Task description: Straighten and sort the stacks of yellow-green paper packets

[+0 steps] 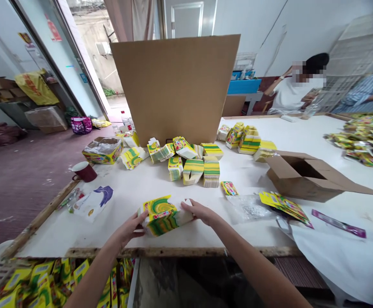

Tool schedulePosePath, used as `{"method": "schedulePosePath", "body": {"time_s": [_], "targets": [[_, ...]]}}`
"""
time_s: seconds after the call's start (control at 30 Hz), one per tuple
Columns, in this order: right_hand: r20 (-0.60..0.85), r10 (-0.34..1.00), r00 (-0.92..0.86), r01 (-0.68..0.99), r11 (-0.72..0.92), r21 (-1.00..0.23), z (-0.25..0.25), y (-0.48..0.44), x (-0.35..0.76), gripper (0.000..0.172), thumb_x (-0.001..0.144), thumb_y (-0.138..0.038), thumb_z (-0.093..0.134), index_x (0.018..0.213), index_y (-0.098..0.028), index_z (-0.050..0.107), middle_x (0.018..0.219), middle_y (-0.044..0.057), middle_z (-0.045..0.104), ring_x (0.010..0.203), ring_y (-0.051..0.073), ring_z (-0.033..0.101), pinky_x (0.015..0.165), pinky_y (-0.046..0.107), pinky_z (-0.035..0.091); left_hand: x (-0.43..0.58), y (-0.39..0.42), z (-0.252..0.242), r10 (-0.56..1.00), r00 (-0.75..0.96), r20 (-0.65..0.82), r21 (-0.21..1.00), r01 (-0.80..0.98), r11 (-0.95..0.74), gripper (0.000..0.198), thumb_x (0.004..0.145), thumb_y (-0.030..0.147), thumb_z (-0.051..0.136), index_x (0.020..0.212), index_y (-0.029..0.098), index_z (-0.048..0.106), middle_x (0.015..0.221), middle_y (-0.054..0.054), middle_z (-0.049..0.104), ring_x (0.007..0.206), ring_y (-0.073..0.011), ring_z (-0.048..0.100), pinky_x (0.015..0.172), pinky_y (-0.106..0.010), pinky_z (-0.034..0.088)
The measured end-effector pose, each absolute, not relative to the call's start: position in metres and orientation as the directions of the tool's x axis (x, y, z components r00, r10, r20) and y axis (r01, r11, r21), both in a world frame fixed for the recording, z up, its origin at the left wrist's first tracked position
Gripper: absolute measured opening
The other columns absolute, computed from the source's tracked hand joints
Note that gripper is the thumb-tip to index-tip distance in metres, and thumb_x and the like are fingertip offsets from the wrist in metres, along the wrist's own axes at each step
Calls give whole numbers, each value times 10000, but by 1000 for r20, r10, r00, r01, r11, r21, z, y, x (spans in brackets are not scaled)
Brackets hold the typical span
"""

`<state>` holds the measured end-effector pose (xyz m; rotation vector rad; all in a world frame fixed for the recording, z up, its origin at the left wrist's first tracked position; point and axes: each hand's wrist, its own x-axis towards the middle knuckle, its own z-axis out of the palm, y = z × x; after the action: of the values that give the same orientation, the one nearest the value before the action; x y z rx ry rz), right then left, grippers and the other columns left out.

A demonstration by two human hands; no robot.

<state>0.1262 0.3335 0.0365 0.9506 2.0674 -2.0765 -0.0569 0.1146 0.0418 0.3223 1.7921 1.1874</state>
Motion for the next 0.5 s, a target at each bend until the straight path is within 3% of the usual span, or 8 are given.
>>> {"method": "schedulePosePath", "body": {"time_s": [0.1, 0.2, 0.3, 0.37, 0.4, 0.43, 0.5], "targets": [[-464, 436, -771, 476, -90, -875, 45, 339, 127, 838, 720, -700, 588, 1344, -163, 430, 1310, 175, 539, 1070, 267, 585, 774, 365, 522, -56, 106, 50, 603, -682, -413, 886, -148, 440, 884, 589, 728, 662, 1225, 142, 478, 1258, -199, 562, 1079, -302, 586, 804, -393, 530], [-419, 502, -756, 466, -35, -884, 52, 346, 134, 838, 698, -674, 629, 1334, -159, 450, 1261, 181, 573, 1067, 268, 592, 852, 403, 500, -60, 75, 56, 498, -845, -195, 932, -1, 364, 920, 597, 736, 617, 1257, 128, 416, 1343, -200, 483, 1187, -288, 513, 917, -379, 487], [-293, 584, -757, 404, 66, -913, 58, 350, 151, 894, 677, -703, 604, 1341, -138, 411, 1268, 195, 544, 1122, 280, 551, 969, 441, 426, -63, 12, 54, 277, -961, -6, 901, 115, 419, 812, 658, 698, 552, 1239, 142, 444, 1305, -154, 513, 1198, -270, 500, 983, -376, 445], [-183, 632, -753, 342, 138, -930, 63, 345, 162, 988, 675, -749, 543, 1399, -129, 284, 1348, 209, 442, 1216, 297, 459, 1012, 448, 382, -56, -46, 48, 62, -995, 84, 828, 104, 551, 807, 666, 660, 534, 1254, 116, 442, 1279, -169, 515, 1203, -292, 486, 1014, -409, 414], [-125, 651, -749, 307, 174, -936, 65, 338, 165, 991, 665, -752, 549, 1389, -130, 285, 1291, 203, 476, 1169, 301, 486, 997, 458, 390, -47, -76, 44, -50, -992, 119, 776, 62, 628, 816, 658, 639, 533, 1258, 93, 444, 1281, -189, 504, 1225, -316, 458, 1039, -436, 381], [-5, 661, -750, 216, 238, -947, 66, 327, 167, 897, 693, -716, 559, 1351, -142, 350, 1174, 177, 548, 1072, 290, 546, 956, 458, 423, -35, -107, 40, -158, -976, 147, 716, -6, 698, 819, 652, 619, 532, 1258, 73, 450, 1299, -213, 479, 1255, -348, 415, 1064, -472, 337], [92, 505, -858, 86, 317, -944, 67, 288, 168, 621, 794, -571, 569, 1291, -223, 436, 1075, 110, 601, 995, 251, 587, 916, 426, 453, -3, -161, 28, -364, -912, 191, 586, -191, 787, 807, 665, 588, 514, 1267, 55, 452, 1381, -253, 381, 1318, -431, 287, 1087, -571, 223]]}}
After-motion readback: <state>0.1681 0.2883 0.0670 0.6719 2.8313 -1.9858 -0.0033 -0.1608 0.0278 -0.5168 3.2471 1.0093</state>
